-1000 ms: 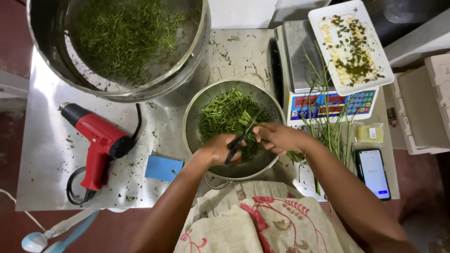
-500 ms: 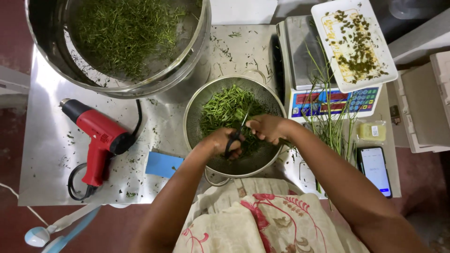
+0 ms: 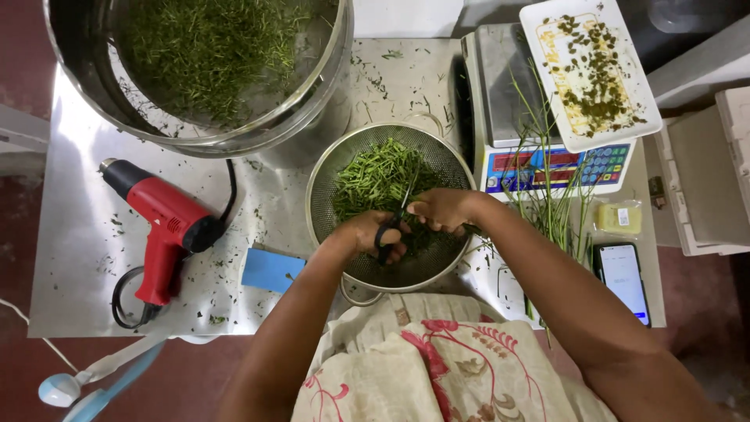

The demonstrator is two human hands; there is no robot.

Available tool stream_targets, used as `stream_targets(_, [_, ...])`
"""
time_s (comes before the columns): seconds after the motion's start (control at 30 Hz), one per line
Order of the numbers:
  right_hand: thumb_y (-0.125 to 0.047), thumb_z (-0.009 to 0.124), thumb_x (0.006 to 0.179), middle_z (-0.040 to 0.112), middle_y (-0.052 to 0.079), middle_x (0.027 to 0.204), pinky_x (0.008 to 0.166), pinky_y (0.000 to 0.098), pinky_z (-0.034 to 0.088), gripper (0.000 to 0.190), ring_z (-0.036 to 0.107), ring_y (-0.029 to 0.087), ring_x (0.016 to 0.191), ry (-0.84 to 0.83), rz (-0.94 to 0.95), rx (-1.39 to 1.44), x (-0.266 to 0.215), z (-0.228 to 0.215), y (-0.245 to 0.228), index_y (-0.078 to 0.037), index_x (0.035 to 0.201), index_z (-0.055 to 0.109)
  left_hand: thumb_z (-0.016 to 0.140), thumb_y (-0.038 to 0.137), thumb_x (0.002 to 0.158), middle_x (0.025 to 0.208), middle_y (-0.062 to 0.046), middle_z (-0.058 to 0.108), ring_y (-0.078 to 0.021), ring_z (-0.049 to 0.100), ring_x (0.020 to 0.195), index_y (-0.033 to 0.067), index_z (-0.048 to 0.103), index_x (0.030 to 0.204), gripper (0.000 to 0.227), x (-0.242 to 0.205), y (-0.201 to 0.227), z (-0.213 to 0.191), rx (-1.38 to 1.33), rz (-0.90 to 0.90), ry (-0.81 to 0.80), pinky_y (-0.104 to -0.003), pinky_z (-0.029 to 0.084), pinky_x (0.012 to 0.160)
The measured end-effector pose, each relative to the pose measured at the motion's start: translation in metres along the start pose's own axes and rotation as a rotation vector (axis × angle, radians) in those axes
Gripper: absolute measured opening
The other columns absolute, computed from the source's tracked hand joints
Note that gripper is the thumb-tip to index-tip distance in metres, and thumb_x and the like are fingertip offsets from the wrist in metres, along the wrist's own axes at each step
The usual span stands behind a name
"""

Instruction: Cutting green stalks into small pieces using scissors into a metal bowl.

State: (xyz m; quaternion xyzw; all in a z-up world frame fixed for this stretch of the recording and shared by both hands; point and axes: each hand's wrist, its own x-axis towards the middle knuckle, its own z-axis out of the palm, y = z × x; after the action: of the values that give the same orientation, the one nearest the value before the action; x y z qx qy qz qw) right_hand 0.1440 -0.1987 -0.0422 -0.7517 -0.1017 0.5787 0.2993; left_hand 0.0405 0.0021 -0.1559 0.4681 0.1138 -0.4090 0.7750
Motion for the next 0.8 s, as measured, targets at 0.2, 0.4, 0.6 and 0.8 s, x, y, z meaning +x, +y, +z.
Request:
stream_targets(0.2, [-0.035, 0.040, 0.110, 0.042, 0.005, 0.061, 0.032, 0.0252, 0.033, 0.033, 0.033, 0.010, 0.042, 0.022, 0.031, 0.050, 0.008, -0.002, 0.010, -0.005, 0.106, 0.055, 0.073, 0.007, 0.081, 0.073, -0.027, 0.068, -0.0397, 0.072, 0.059, 0.0024, 0.071, 0.113, 0.033, -0.017, 0.013, 0.016, 0.054, 0.015, 0.135, -0.054, 0.065, 0.055])
stream_targets(0.4, [-0.031, 0.041, 0.110, 0.041, 0.005, 0.061, 0.031, 0.0256, 0.032, 0.032, 0.031, 0.009, 0.042, 0.033, 0.009, 0.035, -0.007, 0.002, -0.004, -0.002, 0.107, 0.054, 0.074, 0.006, 0.080, 0.073, -0.032, 0.068, -0.0430, 0.071, 0.059, 0.0015, 0.069, 0.116, 0.037, -0.016, 0.006, 0.015, 0.026, -0.011, 0.135, -0.059, 0.064, 0.056])
stream_targets(0.6, [-0.032, 0.041, 0.110, 0.044, 0.005, 0.061, 0.031, 0.0268, 0.032, 0.033, 0.033, 0.011, 0.040, -0.034, 0.030, -0.020, -0.016, 0.004, -0.012, -0.003, 0.103, 0.055, 0.071, 0.015, 0.085, 0.101, -0.032, 0.074, -0.0391, 0.076, 0.086, 0.0048, 0.057, 0.131, 0.049, -0.016, 0.012, 0.016, 0.062, -0.020, -0.016, -0.051, 0.065, 0.074])
stream_targets(0.8, [-0.033, 0.048, 0.108, 0.049, 0.011, 0.061, 0.027, 0.0297, 0.037, 0.034, 0.038, 0.013, 0.037, 0.016, 0.015, -0.073, -0.006, 0.001, -0.008, -0.001, 0.104, 0.058, 0.072, 0.011, 0.087, 0.091, -0.035, 0.072, -0.0440, 0.076, 0.074, 0.0004, 0.058, 0.127, 0.043, 0.005, -0.010, -0.003, 0.005, 0.004, -0.013, -0.058, 0.064, 0.065])
